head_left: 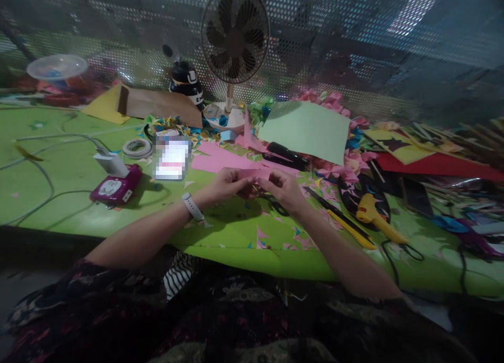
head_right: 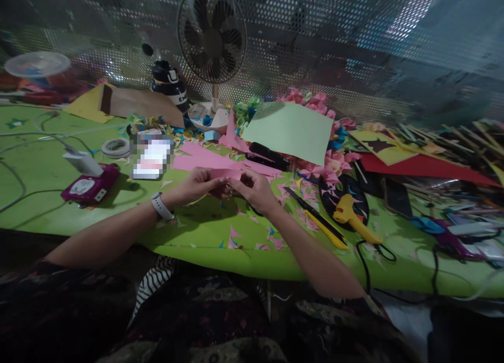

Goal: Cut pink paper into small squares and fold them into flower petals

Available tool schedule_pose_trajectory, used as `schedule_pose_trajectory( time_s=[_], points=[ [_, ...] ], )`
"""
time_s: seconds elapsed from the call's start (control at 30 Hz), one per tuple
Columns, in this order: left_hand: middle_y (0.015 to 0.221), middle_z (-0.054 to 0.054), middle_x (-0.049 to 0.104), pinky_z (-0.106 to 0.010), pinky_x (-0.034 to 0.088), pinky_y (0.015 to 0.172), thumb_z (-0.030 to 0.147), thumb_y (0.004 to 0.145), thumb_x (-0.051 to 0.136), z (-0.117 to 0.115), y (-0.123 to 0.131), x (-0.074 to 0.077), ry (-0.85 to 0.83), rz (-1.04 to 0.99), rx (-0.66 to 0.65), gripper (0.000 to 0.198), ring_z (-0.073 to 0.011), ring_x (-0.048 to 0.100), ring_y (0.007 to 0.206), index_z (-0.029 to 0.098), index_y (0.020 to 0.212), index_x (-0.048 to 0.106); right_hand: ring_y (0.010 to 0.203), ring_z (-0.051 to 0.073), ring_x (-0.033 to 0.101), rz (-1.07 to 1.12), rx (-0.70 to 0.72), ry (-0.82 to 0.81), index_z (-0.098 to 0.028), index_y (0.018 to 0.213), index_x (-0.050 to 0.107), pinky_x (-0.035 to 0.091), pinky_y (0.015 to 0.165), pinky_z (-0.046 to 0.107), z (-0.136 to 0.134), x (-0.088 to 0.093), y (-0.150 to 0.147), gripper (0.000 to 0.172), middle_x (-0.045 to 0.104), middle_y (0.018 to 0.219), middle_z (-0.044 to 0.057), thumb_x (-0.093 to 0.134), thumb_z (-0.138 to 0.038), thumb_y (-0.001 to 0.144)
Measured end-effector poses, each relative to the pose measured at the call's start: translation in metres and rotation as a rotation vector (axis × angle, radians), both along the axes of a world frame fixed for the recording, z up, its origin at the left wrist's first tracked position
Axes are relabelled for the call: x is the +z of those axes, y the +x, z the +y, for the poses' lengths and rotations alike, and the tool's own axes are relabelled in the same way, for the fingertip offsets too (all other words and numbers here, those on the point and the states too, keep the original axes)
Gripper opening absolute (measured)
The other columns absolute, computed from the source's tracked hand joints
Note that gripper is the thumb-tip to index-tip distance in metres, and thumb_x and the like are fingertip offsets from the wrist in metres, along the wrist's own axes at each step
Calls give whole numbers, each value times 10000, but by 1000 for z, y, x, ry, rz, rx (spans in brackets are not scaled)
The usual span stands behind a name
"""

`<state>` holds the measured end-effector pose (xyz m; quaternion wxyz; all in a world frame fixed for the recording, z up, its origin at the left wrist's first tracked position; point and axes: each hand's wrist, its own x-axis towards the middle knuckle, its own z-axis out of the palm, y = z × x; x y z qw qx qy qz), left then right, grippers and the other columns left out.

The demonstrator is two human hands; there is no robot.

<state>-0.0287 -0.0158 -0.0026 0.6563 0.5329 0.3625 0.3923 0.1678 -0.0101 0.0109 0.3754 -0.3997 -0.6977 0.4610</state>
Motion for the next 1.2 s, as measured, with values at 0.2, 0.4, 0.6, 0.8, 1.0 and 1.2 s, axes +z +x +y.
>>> schedule_pose_trajectory(
  time_s=[0.2, 0.4, 0.6, 0.8, 1.0, 1.2],
  points=[
    [766, -96, 775, -229, 601, 674, 386, 863, 757, 4, -4, 3, -65, 6, -19, 305, -118, 726, 646, 83, 835, 741, 709, 157, 611, -74, 117, -93, -199, 836, 604, 506, 655, 310, 0, 9, 2, 304, 655, 801, 25, 632, -496, 894],
    [864, -117, 791, -255, 614, 709, 356, 770, 843, 6, -11, 7, -73, 49, -65, 299, -143, 742, 718, 93, 885, 759, 602, 135, 509, -258, 140, 12, -225, 760, 474, 411, 556, 275, 2, 10, 6, 252, 525, 676, -18, 530, -405, 928],
    [883, -131, 788, -270, 613, 698, 370, 776, 831, 16, -21, 3, -17, 121, -124, 316, -163, 752, 743, 94, 903, 743, 556, 121, 483, -262, 134, 77, -224, 749, 467, 395, 535, 272, 7, 8, 10, 306, 516, 656, -25, 529, -462, 932],
    [842, -118, 781, -276, 620, 707, 359, 777, 826, 25, -34, 8, 19, 72, -125, 269, -174, 759, 751, 115, 828, 724, 519, 106, 502, -169, 90, 51, -205, 748, 545, 428, 528, 264, 11, 16, 17, 367, 568, 649, -18, 622, -532, 898],
    [944, -130, 787, -322, 620, 793, 404, 790, 817, 24, -36, 12, 51, 7, 71, 341, -190, 762, 836, 119, 962, 742, 538, 91, 529, 21, 1, -66, -184, 822, 632, 464, 526, 247, 15, 16, 21, 384, 668, 757, 16, 707, -560, 835],
    [963, -78, 783, -335, 576, 935, 475, 779, 817, 8, -9, 6, 27, -152, 129, 385, -168, 749, 921, 133, 930, 725, 537, 110, 566, -32, 80, -206, -180, 847, 638, 483, 557, 244, -2, 12, 6, 215, 617, 587, -18, 617, -371, 944]
  ],
)
